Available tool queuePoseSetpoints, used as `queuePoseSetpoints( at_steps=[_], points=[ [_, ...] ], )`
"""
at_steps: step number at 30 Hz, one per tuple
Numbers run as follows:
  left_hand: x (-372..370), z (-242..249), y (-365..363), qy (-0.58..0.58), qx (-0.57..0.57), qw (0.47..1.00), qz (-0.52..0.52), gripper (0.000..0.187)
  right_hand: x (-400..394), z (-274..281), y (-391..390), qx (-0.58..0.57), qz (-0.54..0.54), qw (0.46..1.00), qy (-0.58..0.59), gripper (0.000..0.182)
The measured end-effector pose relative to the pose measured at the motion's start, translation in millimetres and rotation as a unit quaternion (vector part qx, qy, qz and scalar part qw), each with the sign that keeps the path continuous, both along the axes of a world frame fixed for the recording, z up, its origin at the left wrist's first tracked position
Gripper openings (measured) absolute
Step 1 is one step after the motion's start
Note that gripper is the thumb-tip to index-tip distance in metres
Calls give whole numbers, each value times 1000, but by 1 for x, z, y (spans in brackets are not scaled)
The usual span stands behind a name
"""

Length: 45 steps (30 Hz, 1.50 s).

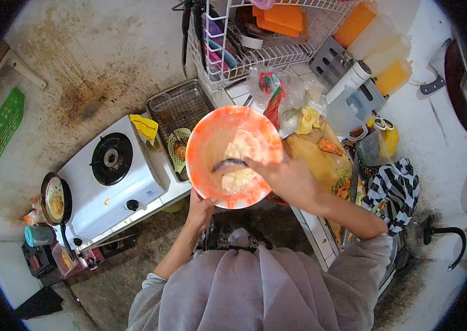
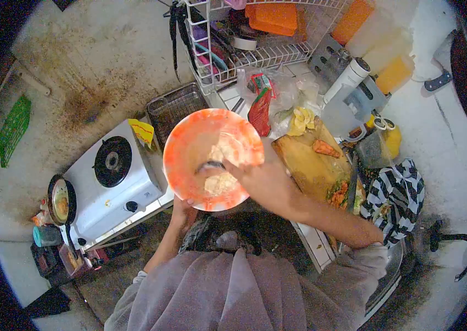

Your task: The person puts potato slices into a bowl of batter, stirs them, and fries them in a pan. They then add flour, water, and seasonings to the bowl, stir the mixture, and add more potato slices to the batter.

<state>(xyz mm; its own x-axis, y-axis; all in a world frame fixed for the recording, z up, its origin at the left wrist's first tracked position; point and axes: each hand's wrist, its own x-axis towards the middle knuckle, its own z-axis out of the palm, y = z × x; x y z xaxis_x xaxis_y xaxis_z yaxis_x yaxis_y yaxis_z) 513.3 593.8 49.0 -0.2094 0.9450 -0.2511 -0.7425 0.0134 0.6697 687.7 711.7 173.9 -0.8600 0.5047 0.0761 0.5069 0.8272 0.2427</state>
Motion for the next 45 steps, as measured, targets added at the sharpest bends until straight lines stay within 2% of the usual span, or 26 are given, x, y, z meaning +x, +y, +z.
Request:
queuePoseSetpoints(
  at_steps=[3,4,6,8,10,11,13,14,16,17,18,20,22,24,26,28,30,31,32,33,36,38,40,42,44,45],
  points=[
    [-4,1,1,-29,-12,999,9,79,11,13,5,-20,-42,993,-111,60],
    [-3,4,1,-30,-14,999,4,79,10,11,13,-22,-46,992,-112,60],
    [5,14,5,68,4,998,-1,80,14,0,25,20,-96,995,-33,61],
    [8,18,11,94,26,995,15,78,20,-6,0,11,-83,996,-12,60],
    [10,16,14,122,44,991,29,77,17,-4,-27,-148,-112,976,-112,50],
    [13,10,15,125,45,990,44,75,14,0,-32,-149,-115,976,-112,50],
    [18,3,15,126,44,990,53,73,11,5,-39,-200,-71,977,25,46],
    [20,1,13,96,29,994,40,73,12,3,-37,-201,-75,976,25,46],
    [23,-2,9,69,14,997,23,72,13,-12,-20,-128,-75,988,43,44],
    [23,-3,6,48,4,999,3,71,18,-26,-10,-76,-123,989,11,46],
    [23,-4,5,25,-4,1000,-17,70,19,-29,-5,-74,-128,989,13,46],
    [21,-7,2,19,-7,999,-38,70,21,-29,0,12,-129,991,17,47],
    [17,-9,1,15,-12,998,-54,69,23,-26,-15,5,-112,994,7,49],
    [11,-8,2,46,18,998,-46,69,34,-21,-22,-99,-37,994,-7,44],
    [8,-4,1,16,7,999,-39,68,36,-17,-18,-79,-66,993,-53,46],
    [10,-5,0,107,28,993,-52,67,33,-11,-8,-6,-148,989,0,48],
    [11,-3,-1,91,8,993,-72,72,24,-11,-12,10,-149,989,11,49],
    [11,-3,0,78,-13,993,-91,77,22,-15,-18,-11,-106,994,37,49],
    [9,-4,1,78,-11,992,-95,77,23,-19,-24,-31,-66,995,64,49],
    [7,-6,2,50,2,996,-75,72,29,-21,-29,-65,-54,996,34,50],
    [8,-5,2,0,-24,999,-41,68,45,-15,-25,-49,-126,990,-32,53],
    [11,-11,-2,119,-4,989,-87,68,46,-19,-18,-40,-151,988,-14,56],
    [17,-12,-1,112,-10,988,-109,71,36,-19,-20,18,-159,987,2,58],
    [18,-1,1,-3,-53,992,-117,74,43,-38,-31,3,-146,989,23,59],
    [20,-4,8,4,-54,994,-95,75,57,-39,-41,-94,-104,990,16,57],
    [20,-7,7,11,-56,996,-66,75,60,-17,-41,-54,-121,990,-51,56]
  ],
)
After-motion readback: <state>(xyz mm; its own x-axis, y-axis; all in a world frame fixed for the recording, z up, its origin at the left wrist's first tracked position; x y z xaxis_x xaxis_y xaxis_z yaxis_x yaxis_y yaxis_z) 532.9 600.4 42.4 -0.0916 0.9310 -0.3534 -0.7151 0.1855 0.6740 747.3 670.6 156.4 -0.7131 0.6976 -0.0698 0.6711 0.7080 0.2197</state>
